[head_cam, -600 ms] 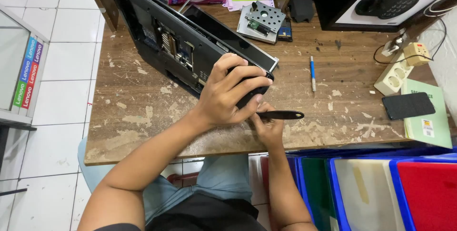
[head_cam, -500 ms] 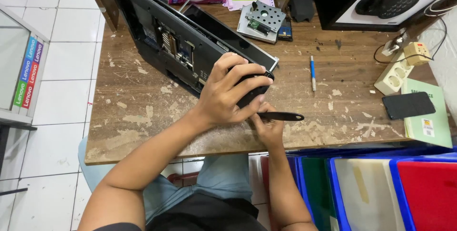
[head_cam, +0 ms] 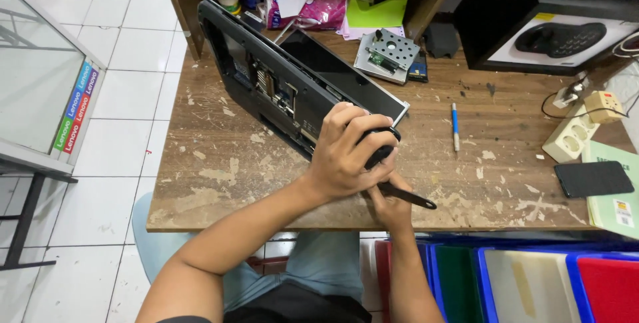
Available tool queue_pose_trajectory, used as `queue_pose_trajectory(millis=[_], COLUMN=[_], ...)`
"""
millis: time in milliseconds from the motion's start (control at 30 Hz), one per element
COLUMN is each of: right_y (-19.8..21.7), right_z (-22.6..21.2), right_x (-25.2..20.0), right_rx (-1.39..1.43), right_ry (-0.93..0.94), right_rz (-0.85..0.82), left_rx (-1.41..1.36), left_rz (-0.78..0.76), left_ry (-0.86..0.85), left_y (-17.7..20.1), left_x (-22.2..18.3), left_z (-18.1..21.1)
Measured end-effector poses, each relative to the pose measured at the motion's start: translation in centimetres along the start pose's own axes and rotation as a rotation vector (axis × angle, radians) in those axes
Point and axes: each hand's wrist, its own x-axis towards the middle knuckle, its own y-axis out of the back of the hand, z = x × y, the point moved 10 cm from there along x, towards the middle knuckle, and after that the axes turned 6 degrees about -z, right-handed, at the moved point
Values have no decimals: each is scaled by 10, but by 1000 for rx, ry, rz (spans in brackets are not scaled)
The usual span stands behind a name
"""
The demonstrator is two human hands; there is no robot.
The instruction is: Disassembling a laptop by removing the keyboard bezel and the LCD screen using a prying tool.
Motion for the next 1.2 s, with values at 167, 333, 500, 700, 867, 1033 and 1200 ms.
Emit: queue_pose_trajectory(millis=[167,333,500,700,867,1033,1200], right_y=[1,3,3,4,3,3,-1], right_z=[1,13,28,35,57,53,8], right_x=[-2,-6,-7,-13,-20,-23,-9], right_rx=[-36,-93,-88,-93,-125,-152,-202], right_ry=[-38,-66,-112,-148,-143,-126,-91], right_rz=[-4,-26,-54,-87,-123,-129,-98], left_rx=[1,-45,-55,-61,-62,-62,-60], left_rz=[18,10,7,33,34,33,20], left_ry=[11,31,37,46,45,50,54], left_y=[4,4,4,1,0,0,0], left_x=[0,3,2,-2,-5,-7,-6], left_z=[2,4,3,2,1,1,2])
